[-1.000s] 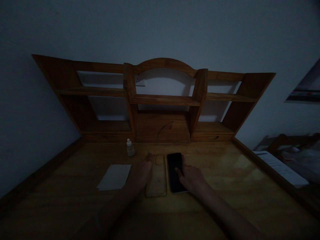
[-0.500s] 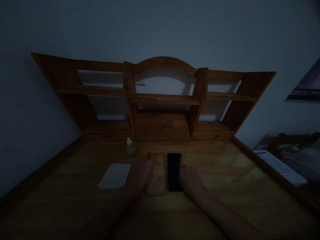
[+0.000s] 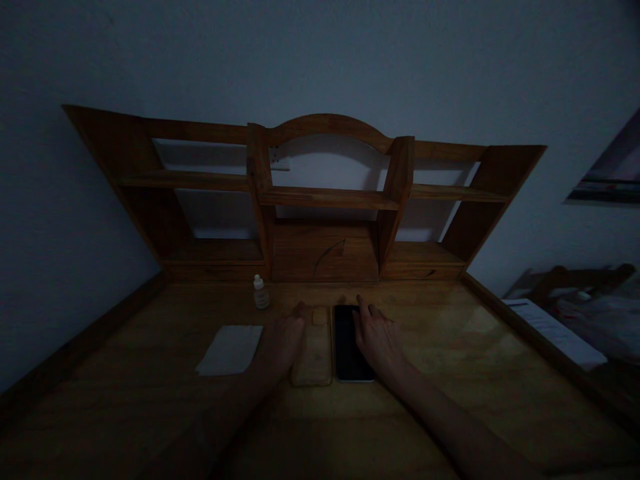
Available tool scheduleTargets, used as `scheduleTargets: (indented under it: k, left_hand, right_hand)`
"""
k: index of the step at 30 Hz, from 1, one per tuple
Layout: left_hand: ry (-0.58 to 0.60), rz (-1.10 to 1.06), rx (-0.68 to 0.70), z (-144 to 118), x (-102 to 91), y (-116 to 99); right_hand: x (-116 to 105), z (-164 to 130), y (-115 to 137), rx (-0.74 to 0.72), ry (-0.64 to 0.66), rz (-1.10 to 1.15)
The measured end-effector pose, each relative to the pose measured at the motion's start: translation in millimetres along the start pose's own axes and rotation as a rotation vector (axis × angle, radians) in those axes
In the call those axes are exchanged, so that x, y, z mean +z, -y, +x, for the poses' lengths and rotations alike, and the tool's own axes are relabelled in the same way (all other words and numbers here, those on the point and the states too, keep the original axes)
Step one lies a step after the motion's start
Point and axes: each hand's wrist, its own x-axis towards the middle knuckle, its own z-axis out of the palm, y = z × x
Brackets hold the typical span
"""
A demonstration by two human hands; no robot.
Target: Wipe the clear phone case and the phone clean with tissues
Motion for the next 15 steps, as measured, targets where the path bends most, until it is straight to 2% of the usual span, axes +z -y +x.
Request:
scheduleTargets:
  k: [3, 6, 8, 12, 15]
  left_hand:
    - [0.006, 0.074, 0.041, 2, 2.0, 1]
    - [-0.017, 0.081, 0.016, 3, 1.1, -1]
    - [-0.050, 0.092, 0.005, 3, -2.5, -6]
    - [-0.138, 0.085, -0.031, -7, -18.0, -29]
    - [-0.214, 0.135, -0.088, -26, -35.3, -50]
  right_hand:
    - [-4, -1, 1, -0.044, -0.058, 0.050]
    - [-4, -1, 0, -0.097, -0.083, 0.102]
    - [-1, 0, -2, -0.187, -0.082, 0.127]
    - [5, 1, -7, -0.455, -0.056, 0.128]
    - [6, 1, -9, -0.540, -0.043, 0.130]
